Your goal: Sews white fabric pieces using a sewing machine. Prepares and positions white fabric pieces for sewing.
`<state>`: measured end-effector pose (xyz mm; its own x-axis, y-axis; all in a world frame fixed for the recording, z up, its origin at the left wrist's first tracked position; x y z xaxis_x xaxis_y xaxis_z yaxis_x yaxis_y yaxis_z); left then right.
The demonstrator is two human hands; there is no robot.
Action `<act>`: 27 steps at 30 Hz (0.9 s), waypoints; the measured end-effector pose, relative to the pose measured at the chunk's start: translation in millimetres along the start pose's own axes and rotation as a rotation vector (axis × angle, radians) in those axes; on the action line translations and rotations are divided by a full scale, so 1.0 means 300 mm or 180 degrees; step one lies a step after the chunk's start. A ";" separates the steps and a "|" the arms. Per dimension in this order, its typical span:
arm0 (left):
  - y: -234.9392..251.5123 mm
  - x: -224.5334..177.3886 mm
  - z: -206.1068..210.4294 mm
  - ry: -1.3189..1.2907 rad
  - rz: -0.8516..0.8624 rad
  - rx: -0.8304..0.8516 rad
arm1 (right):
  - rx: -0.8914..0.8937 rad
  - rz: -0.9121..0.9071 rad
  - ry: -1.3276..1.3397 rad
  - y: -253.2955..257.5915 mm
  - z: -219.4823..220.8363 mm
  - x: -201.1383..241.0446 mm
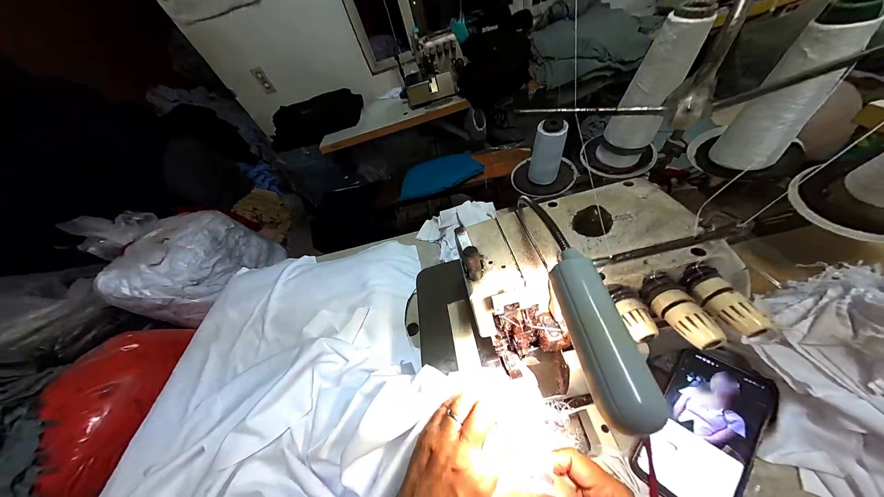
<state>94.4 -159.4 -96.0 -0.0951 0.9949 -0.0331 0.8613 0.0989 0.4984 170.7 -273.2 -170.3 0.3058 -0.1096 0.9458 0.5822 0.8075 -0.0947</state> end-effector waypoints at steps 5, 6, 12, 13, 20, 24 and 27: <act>0.012 0.017 0.000 -0.0016 0.0005 -0.0095 | -0.0128 -0.0126 -0.0023 0.028 0.001 0.036; 0.010 0.012 -0.001 -0.0008 0.0106 -0.0030 | -0.0155 -0.0109 -0.0013 0.027 -0.003 0.035; 0.002 0.002 0.000 -0.0176 -0.0002 0.0224 | -0.0011 -0.0108 -0.0082 0.016 -0.026 0.025; 0.004 0.006 -0.001 -0.0199 -0.0053 0.0237 | 0.0021 -0.0142 -0.0137 0.018 -0.030 0.029; 0.029 0.062 0.003 -0.0407 0.0075 0.0081 | -0.0067 -0.0240 -0.0474 0.043 -0.011 0.050; 0.022 0.083 -0.003 -0.0638 0.0587 -0.0190 | -0.0225 -0.0435 -0.0487 0.079 -0.001 0.062; -0.031 0.013 -0.024 -0.0664 0.0770 -0.0417 | -0.0168 -0.0478 -0.0204 0.084 -0.009 0.034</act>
<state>82.4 -156.7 -94.6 0.2198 0.9730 -0.0701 0.7737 -0.1301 0.6200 190.4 -255.7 -164.0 0.1646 -0.1882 0.9682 0.6571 0.7530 0.0347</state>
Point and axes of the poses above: each hand's wrist, its own y-axis towards the middle knuckle, its own z-axis out of the palm, x = y × z, the point moved 7 cm from there along y, towards the middle knuckle, and after that the axes turned 4 degrees about z, right-handed, at the moved point
